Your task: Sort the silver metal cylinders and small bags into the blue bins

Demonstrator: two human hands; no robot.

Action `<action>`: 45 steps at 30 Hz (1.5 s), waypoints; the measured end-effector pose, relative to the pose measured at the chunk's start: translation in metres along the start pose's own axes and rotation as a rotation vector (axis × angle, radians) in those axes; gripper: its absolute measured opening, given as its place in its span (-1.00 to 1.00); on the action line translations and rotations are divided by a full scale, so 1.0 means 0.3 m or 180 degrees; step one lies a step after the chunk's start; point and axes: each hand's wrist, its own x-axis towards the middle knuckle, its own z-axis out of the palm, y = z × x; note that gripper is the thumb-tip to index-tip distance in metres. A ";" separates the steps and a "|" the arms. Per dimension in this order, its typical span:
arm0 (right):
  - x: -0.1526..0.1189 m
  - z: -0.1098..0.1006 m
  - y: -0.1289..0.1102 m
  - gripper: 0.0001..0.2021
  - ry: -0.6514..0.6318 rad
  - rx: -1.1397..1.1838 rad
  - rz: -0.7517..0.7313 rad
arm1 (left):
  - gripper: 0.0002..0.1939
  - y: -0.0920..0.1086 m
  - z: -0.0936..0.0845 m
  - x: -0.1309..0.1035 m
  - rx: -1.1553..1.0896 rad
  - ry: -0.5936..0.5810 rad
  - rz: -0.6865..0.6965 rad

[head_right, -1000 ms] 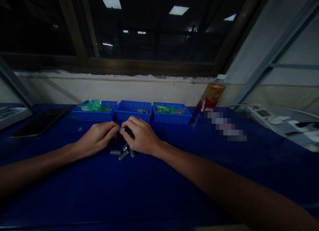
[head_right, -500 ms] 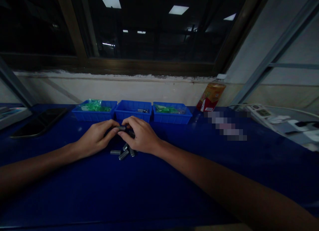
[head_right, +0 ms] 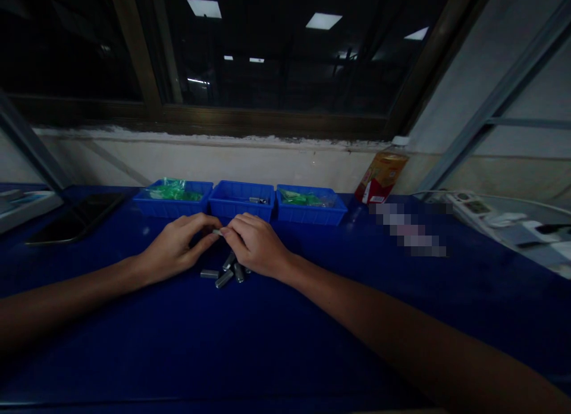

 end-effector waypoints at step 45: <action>-0.002 0.000 0.000 -0.85 0.0020 0.0301 0.0169 | -0.80 0.006 -0.006 -0.002 -0.0086 -0.0072 -0.0166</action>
